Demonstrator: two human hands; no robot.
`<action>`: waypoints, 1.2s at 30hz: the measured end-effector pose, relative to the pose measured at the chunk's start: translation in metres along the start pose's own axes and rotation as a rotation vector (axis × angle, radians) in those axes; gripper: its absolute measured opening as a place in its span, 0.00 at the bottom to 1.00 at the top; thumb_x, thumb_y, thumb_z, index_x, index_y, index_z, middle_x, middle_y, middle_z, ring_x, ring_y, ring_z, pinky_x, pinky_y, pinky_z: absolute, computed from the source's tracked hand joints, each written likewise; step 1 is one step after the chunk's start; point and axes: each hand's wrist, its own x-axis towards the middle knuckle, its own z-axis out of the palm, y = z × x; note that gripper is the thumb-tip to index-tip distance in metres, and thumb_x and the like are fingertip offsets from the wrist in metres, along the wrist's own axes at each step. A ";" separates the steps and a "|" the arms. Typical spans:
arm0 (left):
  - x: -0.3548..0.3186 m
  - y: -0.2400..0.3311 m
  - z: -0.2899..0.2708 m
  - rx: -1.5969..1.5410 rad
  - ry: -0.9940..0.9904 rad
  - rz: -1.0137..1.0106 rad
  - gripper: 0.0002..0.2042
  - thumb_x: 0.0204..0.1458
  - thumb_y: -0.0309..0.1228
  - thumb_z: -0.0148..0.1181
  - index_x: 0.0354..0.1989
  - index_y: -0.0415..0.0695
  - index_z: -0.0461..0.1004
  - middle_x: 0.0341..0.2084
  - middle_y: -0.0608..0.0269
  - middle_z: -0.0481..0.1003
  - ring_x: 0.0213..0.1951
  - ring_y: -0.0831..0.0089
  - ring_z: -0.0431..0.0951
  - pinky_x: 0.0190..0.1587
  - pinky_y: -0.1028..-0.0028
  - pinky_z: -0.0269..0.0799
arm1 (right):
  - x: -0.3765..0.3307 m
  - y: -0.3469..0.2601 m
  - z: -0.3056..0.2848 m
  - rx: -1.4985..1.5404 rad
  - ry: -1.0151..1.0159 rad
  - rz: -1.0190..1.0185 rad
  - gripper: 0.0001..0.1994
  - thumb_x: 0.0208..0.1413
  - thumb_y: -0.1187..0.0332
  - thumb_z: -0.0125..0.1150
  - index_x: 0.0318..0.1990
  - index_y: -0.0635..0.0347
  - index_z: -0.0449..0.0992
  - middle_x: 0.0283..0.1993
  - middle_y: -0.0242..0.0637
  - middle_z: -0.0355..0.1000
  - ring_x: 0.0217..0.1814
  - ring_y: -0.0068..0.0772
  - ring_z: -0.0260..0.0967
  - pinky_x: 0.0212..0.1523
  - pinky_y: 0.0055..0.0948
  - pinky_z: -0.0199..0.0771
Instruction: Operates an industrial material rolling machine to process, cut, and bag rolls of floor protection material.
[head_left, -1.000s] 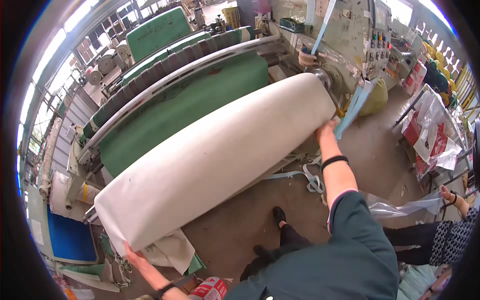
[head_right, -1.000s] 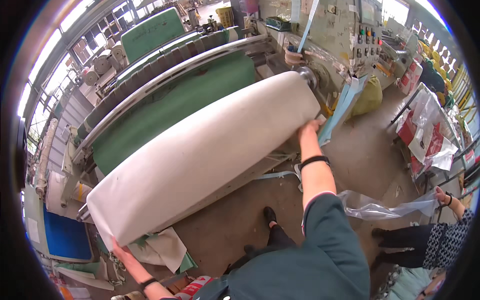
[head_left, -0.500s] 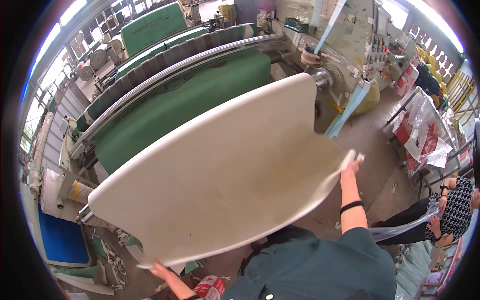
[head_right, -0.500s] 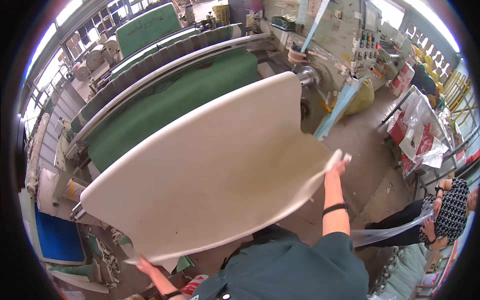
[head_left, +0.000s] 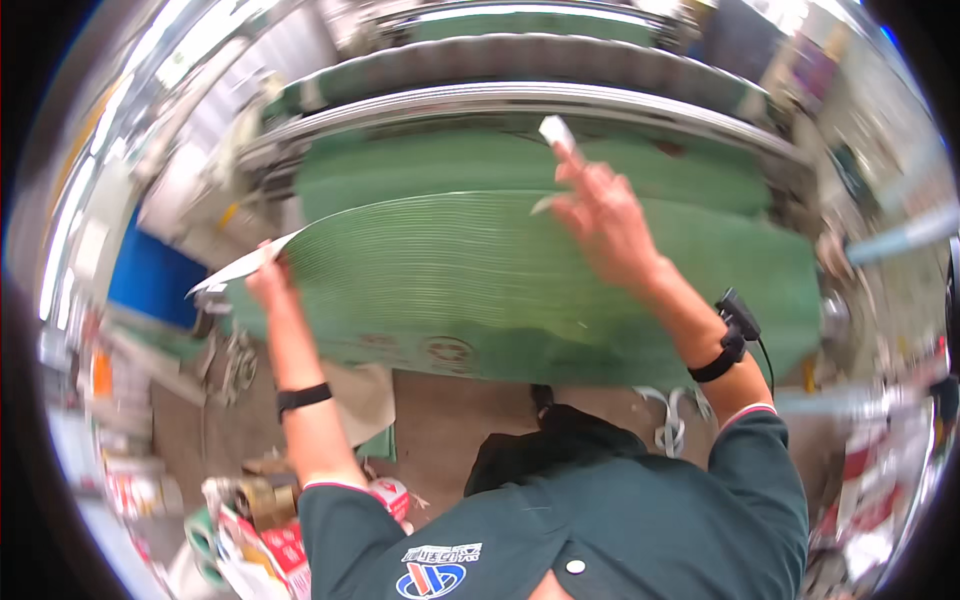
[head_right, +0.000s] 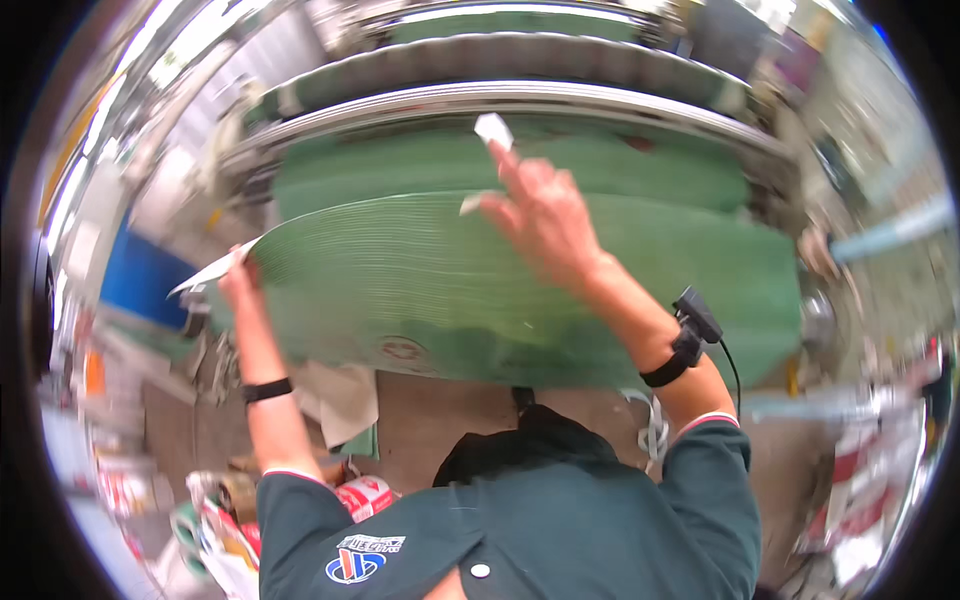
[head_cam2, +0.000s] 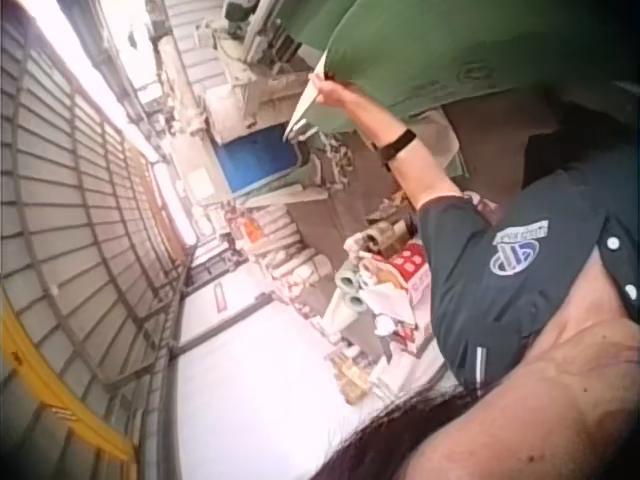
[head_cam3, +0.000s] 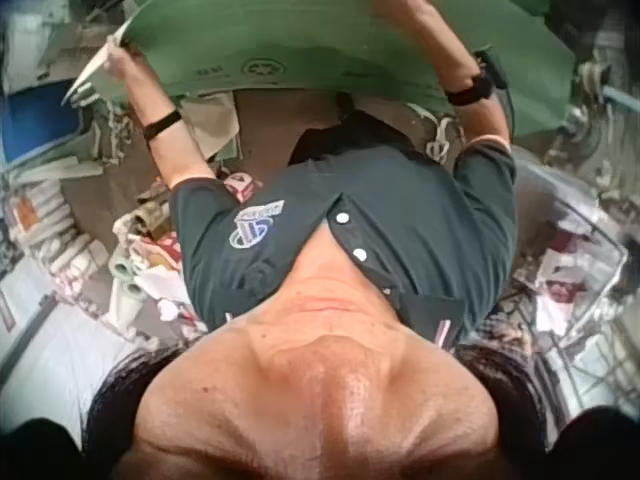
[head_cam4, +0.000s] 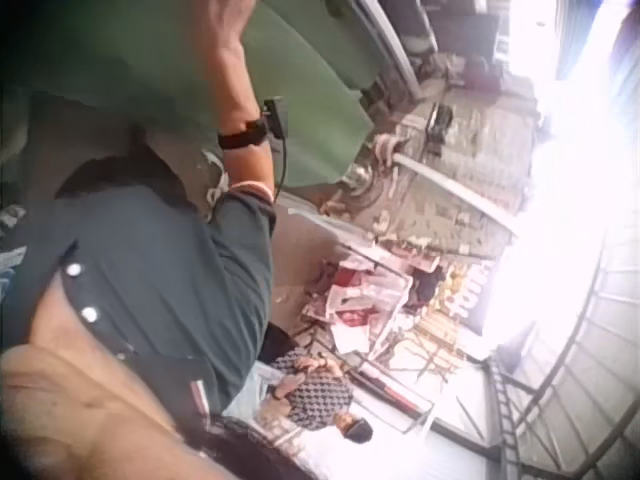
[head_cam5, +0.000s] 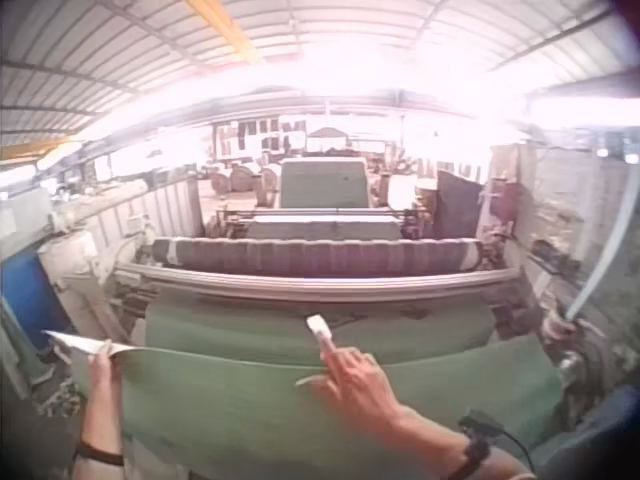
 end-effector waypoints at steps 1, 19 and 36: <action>-0.001 -0.002 0.001 0.058 -0.012 0.063 0.07 0.50 0.27 0.63 0.25 0.37 0.77 0.19 0.64 0.74 0.20 0.77 0.72 0.23 0.76 0.70 | 0.007 0.000 0.038 -0.590 -0.118 -0.307 0.14 0.63 0.61 0.46 0.49 0.59 0.71 0.49 0.47 0.71 0.41 0.47 0.71 0.39 0.39 0.71; -0.348 -0.039 -0.100 0.466 -0.239 -0.522 0.16 0.55 0.23 0.56 0.52 0.37 0.70 0.44 0.56 0.74 0.46 0.72 0.74 0.52 0.72 0.69 | -0.073 0.314 0.141 0.136 -1.395 0.891 0.43 0.61 0.35 0.22 0.63 0.67 0.62 0.64 0.50 0.62 0.66 0.40 0.58 0.68 0.34 0.51; -0.158 0.016 0.028 0.966 -1.271 0.923 0.24 0.56 0.46 0.54 0.50 0.37 0.72 0.47 0.50 0.74 0.53 0.55 0.70 0.58 0.60 0.62 | 0.071 0.126 0.046 -0.738 -0.537 -0.290 0.22 0.61 0.63 0.47 0.60 0.63 0.64 0.58 0.52 0.65 0.54 0.53 0.67 0.50 0.42 0.71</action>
